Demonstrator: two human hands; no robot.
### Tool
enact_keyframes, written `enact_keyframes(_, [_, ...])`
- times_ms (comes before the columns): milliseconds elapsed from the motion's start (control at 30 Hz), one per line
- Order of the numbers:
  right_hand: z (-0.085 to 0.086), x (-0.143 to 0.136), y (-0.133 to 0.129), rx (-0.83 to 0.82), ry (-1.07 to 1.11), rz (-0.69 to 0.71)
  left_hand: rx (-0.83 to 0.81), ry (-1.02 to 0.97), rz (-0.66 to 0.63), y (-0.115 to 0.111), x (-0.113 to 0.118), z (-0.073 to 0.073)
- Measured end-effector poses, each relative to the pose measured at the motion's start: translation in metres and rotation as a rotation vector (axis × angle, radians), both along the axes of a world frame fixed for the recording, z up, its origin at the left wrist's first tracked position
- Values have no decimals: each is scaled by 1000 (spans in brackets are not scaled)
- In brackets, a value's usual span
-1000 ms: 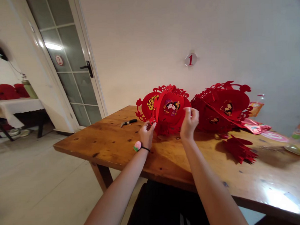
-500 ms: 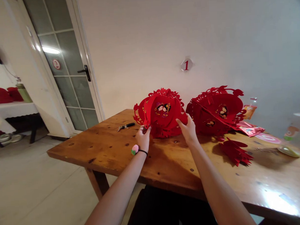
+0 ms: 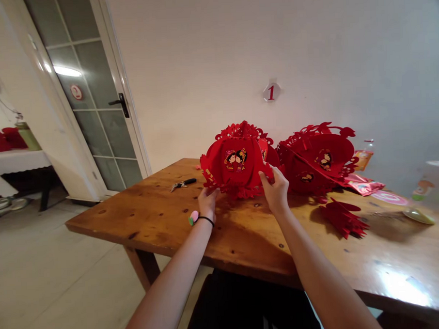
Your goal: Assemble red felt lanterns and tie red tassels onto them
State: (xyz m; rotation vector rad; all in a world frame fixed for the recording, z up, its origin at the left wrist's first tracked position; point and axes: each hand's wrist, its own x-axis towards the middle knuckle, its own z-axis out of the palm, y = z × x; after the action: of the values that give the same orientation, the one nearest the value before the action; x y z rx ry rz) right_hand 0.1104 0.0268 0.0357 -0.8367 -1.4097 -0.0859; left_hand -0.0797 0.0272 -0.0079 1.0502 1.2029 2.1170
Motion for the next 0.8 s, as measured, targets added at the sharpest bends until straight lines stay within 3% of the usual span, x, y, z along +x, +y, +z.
enact_keyframes(167, [-2, -6, -5, 48, 9, -39, 176, 35, 342, -37, -11, 29])
enact_keyframes(233, [-2, -10, -7, 96, -2, -33, 325, 350, 465, -54, -10, 51])
enact_keyframes(367, [-3, -15, -9, 120, 4, -18, 476, 1015, 357, -56, 0, 113])
enact_keyframes(433, [-3, -15, -10, 116, 4, -12, 490, 1280, 274, -38, 6, 142])
enact_keyframes(500, [-4, -15, -10, 114, -7, 0, 454, 1492, 212, -17, 9, 162])
enact_keyframes(600, [-4, -13, -9, 105, -49, -4, 325, 1708, 124, 7, 10, 173])
enact_keyframes(800, [-6, -11, -5, 86, -128, -2, 199, 1769, 75, 17, 6, 156])
